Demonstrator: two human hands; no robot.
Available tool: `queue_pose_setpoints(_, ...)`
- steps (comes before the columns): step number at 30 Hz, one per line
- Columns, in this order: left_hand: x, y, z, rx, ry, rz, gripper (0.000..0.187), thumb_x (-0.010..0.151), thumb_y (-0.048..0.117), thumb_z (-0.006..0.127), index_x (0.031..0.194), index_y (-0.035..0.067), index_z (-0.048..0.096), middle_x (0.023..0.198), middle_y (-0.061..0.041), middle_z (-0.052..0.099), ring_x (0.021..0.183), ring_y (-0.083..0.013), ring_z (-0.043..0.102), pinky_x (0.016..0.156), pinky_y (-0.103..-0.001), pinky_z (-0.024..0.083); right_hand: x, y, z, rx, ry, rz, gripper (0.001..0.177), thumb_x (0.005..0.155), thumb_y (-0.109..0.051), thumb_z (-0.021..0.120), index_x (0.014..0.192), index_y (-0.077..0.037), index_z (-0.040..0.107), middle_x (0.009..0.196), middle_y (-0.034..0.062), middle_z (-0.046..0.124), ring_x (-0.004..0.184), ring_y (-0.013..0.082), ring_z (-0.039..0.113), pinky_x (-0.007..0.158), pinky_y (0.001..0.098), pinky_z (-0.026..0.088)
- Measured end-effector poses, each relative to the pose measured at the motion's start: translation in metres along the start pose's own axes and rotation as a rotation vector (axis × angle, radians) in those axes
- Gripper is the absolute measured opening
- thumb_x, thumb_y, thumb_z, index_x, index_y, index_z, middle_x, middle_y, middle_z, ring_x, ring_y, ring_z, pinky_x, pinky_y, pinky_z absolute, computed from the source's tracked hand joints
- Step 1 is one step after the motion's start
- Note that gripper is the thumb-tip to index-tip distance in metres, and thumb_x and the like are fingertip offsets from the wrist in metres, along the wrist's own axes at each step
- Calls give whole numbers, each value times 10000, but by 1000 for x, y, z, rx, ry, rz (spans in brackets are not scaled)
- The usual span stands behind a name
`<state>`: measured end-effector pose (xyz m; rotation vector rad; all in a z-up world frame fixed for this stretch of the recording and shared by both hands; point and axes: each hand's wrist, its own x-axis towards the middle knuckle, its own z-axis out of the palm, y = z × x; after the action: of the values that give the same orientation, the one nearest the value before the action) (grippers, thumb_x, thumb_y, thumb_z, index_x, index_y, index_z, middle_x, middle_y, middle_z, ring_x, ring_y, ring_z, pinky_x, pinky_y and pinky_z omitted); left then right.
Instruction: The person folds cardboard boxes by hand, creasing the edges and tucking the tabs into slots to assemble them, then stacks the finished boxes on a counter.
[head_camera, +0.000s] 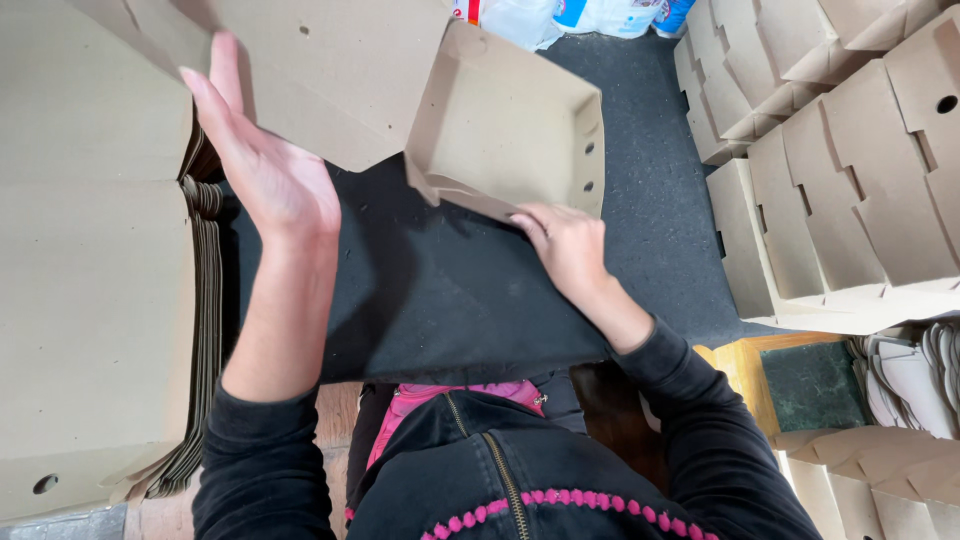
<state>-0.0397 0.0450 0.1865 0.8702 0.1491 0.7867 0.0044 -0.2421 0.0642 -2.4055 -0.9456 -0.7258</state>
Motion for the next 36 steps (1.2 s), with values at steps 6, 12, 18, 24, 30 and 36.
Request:
queue_pose_setpoints(6, -29, -51, -37, 171, 16, -80, 378, 1032, 291, 542, 1396, 222, 619, 1452, 83, 516, 1050, -26, 485, 756, -223, 369, -5, 67, 4, -5, -12, 83, 108, 994, -233, 761, 954, -139, 796, 883, -25, 786, 778, 174, 711, 744, 332, 495)
queue_pose_setpoints(12, -40, -96, -64, 623, -90, 909, 173, 975, -6, 580, 1114, 67, 654, 1702, 13, 272, 1662, -292, 191, 1456, -592, 204, -11, 81, 18, 19, -48, 77, 125, 987, -254, 766, 911, -156, 779, 882, -46, 763, 793, 148, 642, 829, 331, 424)
queue_pose_setpoints(18, -44, -89, -26, 1335, -1119, 752, 465, 767, 98, 784, 1223, 139, 707, 1332, -34, 639, 1302, -274, 546, 1028, -483, 480, -12, 82, 13, 108, -75, 112, 93, 984, -223, 746, 903, -177, 742, 791, -2, 736, 851, 275, 697, 850, 382, 470)
queue_pose_setpoints(24, -12, -144, -38, 1750, -1064, 830, 172, 735, 100, 898, 862, 112, 783, 831, -49, 666, 837, -221, 582, 789, -381, 495, -10, 79, 9, 116, -82, 120, 105, 978, -238, 739, 888, -185, 733, 775, -11, 727, 825, 263, 689, 844, 381, 466)
queue_pose_setpoints(30, -20, -169, -38, 1732, -1013, 891, 220, 695, 213, 916, 824, 107, 774, 785, -23, 640, 840, -208, 559, 770, -378, 461, -10, 77, 11, 115, -61, 105, 86, 968, -210, 748, 887, -183, 738, 777, -21, 732, 807, 245, 693, 847, 368, 464)
queue_pose_setpoints(36, -43, -183, -15, 1762, -1012, 940, 94, 775, 122, 853, 819, 83, 780, 786, -54, 634, 838, -233, 524, 772, -395, 410, -9, 74, 11, 100, -50, 92, 85, 955, -217, 766, 886, -176, 740, 794, -16, 740, 813, 248, 696, 851, 376, 466)
